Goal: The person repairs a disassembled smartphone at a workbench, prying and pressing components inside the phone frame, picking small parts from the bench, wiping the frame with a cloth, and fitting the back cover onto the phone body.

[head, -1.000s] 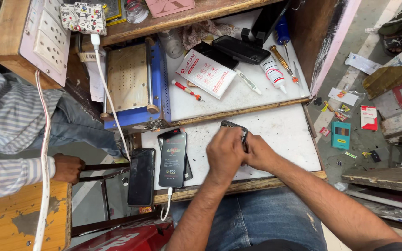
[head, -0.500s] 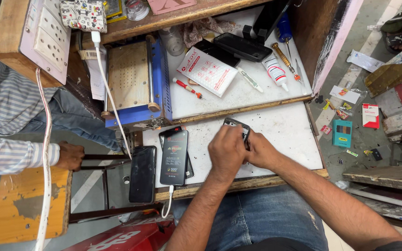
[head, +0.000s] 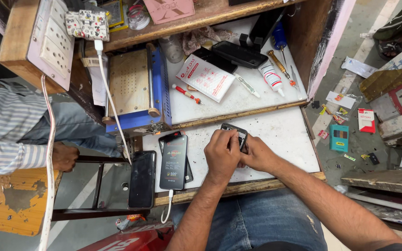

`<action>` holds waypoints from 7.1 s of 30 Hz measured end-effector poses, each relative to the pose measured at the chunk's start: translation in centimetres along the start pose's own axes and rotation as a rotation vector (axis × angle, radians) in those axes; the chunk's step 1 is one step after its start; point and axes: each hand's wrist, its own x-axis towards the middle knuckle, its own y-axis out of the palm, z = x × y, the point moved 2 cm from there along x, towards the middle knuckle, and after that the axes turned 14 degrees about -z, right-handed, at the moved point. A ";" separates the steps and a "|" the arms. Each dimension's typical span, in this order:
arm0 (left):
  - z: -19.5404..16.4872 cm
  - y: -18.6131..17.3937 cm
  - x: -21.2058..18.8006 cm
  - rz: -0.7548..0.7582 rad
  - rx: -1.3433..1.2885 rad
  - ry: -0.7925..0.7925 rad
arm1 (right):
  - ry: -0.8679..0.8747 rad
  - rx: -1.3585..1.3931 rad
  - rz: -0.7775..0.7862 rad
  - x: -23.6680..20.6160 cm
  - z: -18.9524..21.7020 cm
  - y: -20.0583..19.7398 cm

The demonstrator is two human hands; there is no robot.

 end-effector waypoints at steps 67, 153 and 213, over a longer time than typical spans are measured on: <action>2.5 -6.7 -1.2 0.125 -0.240 -0.338 | 0.030 0.315 0.024 0.3 -0.2 -0.5; 1.5 -1.3 5.5 0.333 0.408 0.625 | -0.087 -0.003 -0.016 -0.5 1.4 -0.2; 0.6 -1.2 -0.1 -0.072 0.250 0.145 | -0.148 -0.032 -0.071 -0.4 1.0 0.3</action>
